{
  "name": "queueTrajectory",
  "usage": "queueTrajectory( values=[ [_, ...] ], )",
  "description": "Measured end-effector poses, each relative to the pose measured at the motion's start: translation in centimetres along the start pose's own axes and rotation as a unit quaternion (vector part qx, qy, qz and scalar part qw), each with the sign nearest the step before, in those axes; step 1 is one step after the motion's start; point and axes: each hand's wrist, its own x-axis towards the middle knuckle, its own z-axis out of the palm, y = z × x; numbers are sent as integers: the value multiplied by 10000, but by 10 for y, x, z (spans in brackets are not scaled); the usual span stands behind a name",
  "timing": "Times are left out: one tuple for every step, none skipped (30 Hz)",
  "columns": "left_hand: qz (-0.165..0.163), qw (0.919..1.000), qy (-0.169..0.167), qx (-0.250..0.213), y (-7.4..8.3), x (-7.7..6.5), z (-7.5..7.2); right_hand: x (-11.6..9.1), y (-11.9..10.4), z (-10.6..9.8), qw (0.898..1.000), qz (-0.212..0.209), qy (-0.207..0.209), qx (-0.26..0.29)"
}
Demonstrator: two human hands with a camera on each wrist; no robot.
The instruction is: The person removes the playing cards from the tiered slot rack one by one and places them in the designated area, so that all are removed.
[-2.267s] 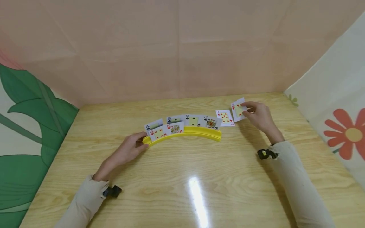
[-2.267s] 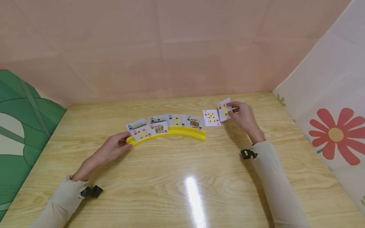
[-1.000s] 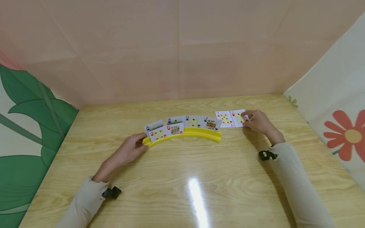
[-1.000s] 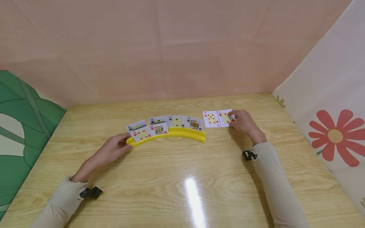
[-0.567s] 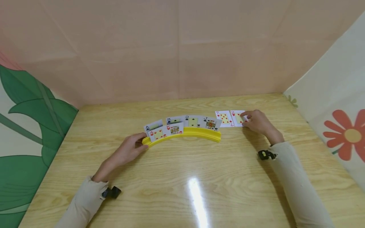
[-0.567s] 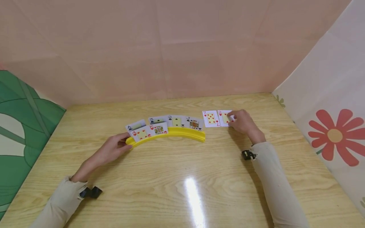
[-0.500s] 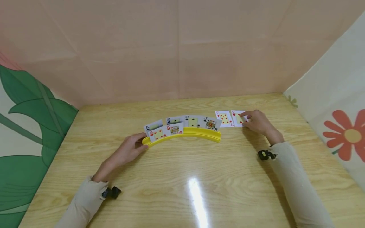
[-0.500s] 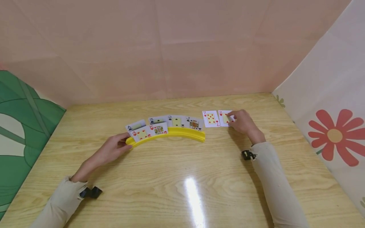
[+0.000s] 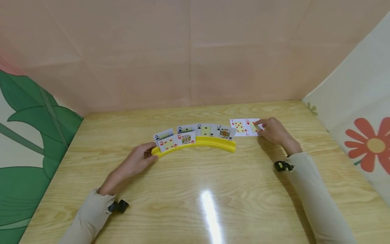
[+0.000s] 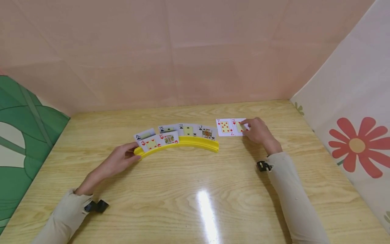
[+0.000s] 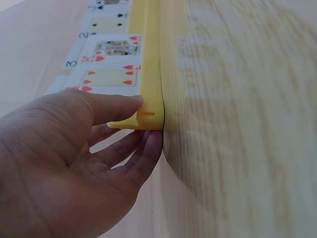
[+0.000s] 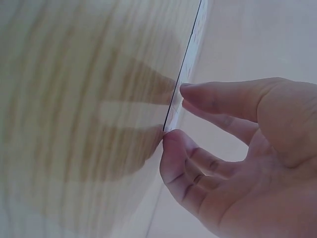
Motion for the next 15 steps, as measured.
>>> queueTrajectory(
  values=[
    [-1, 10000, 4, 1, 0, 0, 0, 0, 0, 0, 10000, -1, 5, 1],
    [-4, 10000, 8, -4, 0, 0, 0, 0, -1, 0, 10000, 18, 11, 4],
    [-7, 10000, 9, -14, 1, 0, 0, 0, -1, -1, 10000, 46, 9, 6],
    [-8, 10000, 12, -15, 1, 0, 0, 0, -2, -1, 10000, 69, 23, 1],
    [2, 10000, 15, -7, 1, 0, 0, -1, -3, -2, 10000, 89, 19, 8],
    [6, 10000, 17, -2, 1, 0, 0, -1, -4, -3, 9999, 111, 36, 12],
    [2, 10000, 18, 0, 2, 0, 0, -1, -5, -3, 9999, 119, 48, 25],
    [-5, 10000, 18, -7, 2, 0, 0, -2, -7, -5, 9999, 116, 87, 28],
    [-7, 10000, 18, -4, 2, 0, 0, -2, -9, -6, 9999, 74, 133, 42],
    [-12, 10000, 15, 0, 2, 0, 0, -2, -11, -7, 9998, 37, 188, 59],
    [-16, 10000, 14, -7, 2, 0, 0, -2, -14, -8, 9997, -14, 242, 57],
    [-27, 10000, 15, -17, 3, 0, 0, -3, -18, -9, 9995, -70, 306, 41],
    [-29, 10000, 14, -22, 2, 0, 0, -3, -21, -10, 9992, -141, 362, 20],
    [-24, 10000, 14, -20, 2, 0, 0, -4, -24, -11, 9989, -203, 427, -14],
    [-17, 10000, 14, -10, 2, 0, 0, -4, -28, -12, 9985, -256, 472, -46]
  ],
)
